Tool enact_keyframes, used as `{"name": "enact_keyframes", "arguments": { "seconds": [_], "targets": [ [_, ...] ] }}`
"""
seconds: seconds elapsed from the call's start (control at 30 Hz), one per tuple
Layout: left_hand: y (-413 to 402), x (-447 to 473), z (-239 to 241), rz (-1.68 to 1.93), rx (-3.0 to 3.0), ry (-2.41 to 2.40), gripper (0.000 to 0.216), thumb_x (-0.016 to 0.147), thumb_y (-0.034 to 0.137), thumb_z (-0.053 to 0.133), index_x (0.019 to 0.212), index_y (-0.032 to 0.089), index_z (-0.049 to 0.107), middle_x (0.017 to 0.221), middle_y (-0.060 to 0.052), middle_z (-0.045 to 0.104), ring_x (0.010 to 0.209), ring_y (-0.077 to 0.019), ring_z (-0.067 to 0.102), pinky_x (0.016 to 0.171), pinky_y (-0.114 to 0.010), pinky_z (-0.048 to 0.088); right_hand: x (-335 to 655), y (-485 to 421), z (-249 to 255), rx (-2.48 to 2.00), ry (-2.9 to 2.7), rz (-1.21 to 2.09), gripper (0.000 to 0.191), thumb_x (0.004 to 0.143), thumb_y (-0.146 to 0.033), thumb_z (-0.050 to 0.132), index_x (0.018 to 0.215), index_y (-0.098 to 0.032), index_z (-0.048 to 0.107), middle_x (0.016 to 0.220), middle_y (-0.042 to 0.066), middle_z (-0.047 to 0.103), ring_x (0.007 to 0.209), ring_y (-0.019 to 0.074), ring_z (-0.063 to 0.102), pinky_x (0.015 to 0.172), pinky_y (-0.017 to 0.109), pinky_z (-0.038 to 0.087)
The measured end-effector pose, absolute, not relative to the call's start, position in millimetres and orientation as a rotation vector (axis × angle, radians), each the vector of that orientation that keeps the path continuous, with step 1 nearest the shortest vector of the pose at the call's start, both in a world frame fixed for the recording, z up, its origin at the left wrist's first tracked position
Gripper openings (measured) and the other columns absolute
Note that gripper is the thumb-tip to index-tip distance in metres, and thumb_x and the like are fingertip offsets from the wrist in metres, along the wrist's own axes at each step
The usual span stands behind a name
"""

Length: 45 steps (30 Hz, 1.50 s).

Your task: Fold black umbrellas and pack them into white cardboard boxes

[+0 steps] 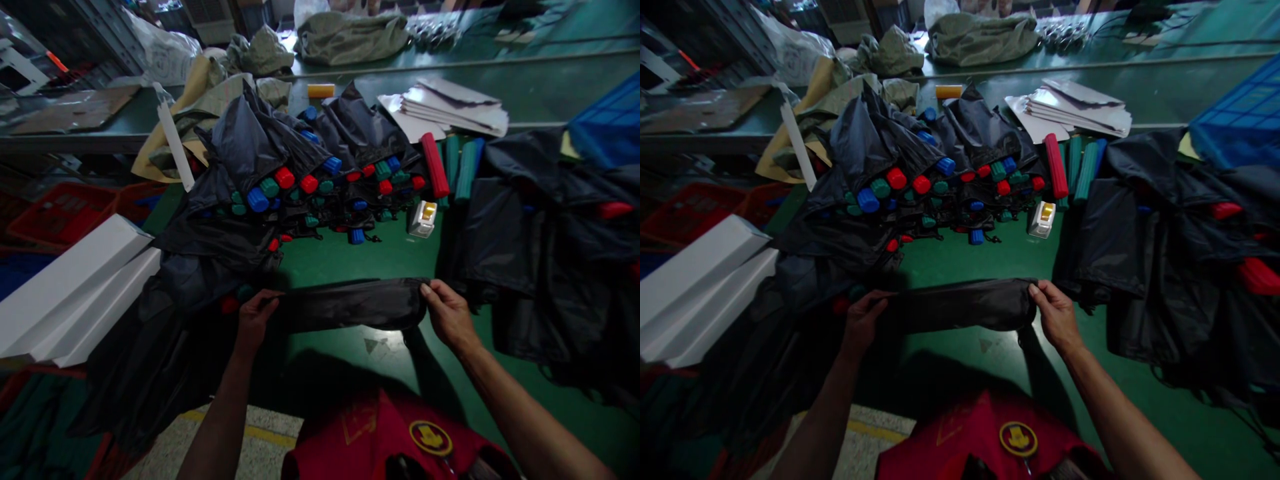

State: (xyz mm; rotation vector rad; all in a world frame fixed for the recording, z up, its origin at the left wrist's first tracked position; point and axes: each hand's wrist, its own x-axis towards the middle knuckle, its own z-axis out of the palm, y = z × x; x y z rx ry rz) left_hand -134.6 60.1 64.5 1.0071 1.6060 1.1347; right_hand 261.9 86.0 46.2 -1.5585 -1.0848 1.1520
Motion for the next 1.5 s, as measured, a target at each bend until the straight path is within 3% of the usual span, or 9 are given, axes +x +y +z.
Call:
{"name": "enact_keyframes", "arguments": {
  "seconds": [0.13,0.3,0.4,0.6,0.73,0.97,1.3,1.5],
  "targets": [
    [56,-139,67,1.146,0.993,1.473,0.018,0.070,0.036,0.073,0.076,0.018,0.070,0.089,-0.006,0.071,0.090,-0.0211,0.064,0.085,-0.031,0.047,270,83,50,-1.519,-1.098,1.149,0.026,0.083,-0.048,0.063,0.076,-0.023,0.060,0.072,-0.001,0.053,0.068,0.0146,0.047,0.062,0.025,0.040],
    [68,-131,64,1.125,0.850,1.541,0.031,0.070,0.047,0.071,0.072,0.017,0.064,0.065,0.002,0.058,0.062,-0.0120,0.052,0.060,-0.023,0.043,265,92,51,-1.516,-1.075,1.159,0.029,0.080,-0.051,0.065,0.074,-0.023,0.058,0.070,-0.002,0.053,0.063,0.0142,0.047,0.059,0.025,0.039],
    [70,-122,62,1.241,0.827,1.638,0.035,0.069,0.051,0.072,0.071,0.017,0.061,0.063,0.004,0.051,0.059,-0.0095,0.045,0.055,-0.021,0.038,259,93,51,-1.523,-1.021,1.138,0.029,0.080,-0.052,0.064,0.077,-0.023,0.059,0.067,-0.002,0.053,0.060,0.0142,0.047,0.056,0.025,0.040],
    [39,-113,53,1.242,0.830,1.741,0.036,0.072,0.053,0.070,0.076,0.017,0.065,0.064,0.003,0.051,0.060,-0.0100,0.045,0.056,-0.020,0.038,262,71,55,-1.515,-0.936,1.199,0.028,0.079,-0.051,0.065,0.076,-0.024,0.058,0.067,0.000,0.056,0.059,0.0152,0.050,0.056,0.027,0.043],
    [33,-99,39,1.271,0.739,1.853,0.039,0.073,0.055,0.069,0.074,0.017,0.064,0.066,0.003,0.054,0.064,-0.0108,0.049,0.060,-0.021,0.041,259,62,48,-1.630,-0.781,1.202,0.032,0.074,-0.052,0.069,0.070,-0.023,0.056,0.058,-0.002,0.050,0.050,0.0123,0.044,0.045,0.024,0.036],
    [28,-87,24,1.290,0.501,1.951,0.039,0.062,0.048,0.076,0.082,0.017,0.065,0.076,0.001,0.063,0.071,-0.0132,0.057,0.067,-0.024,0.046,253,51,36,-1.775,-0.591,1.128,0.035,0.071,-0.050,0.072,0.066,-0.023,0.052,0.052,-0.004,0.048,0.044,0.0120,0.043,0.041,0.024,0.035],
    [-41,-91,42,0.938,0.506,2.000,0.041,0.061,0.052,0.071,0.079,0.015,0.064,0.073,-0.002,0.063,0.073,-0.0171,0.058,0.067,-0.027,0.045,274,-5,47,-1.791,-0.374,1.407,0.041,0.057,-0.050,0.083,0.069,-0.021,0.057,0.054,-0.004,0.055,0.045,0.0117,0.049,0.041,0.022,0.039],
    [-39,-89,45,0.786,0.503,1.953,0.028,0.060,0.040,0.066,0.073,0.015,0.061,0.068,0.000,0.060,0.066,-0.0145,0.054,0.063,-0.025,0.042,273,0,51,-1.964,-0.528,1.407,0.037,0.057,-0.048,0.077,0.069,-0.021,0.055,0.051,-0.004,0.055,0.043,0.0119,0.048,0.039,0.022,0.035]
  ]
}}
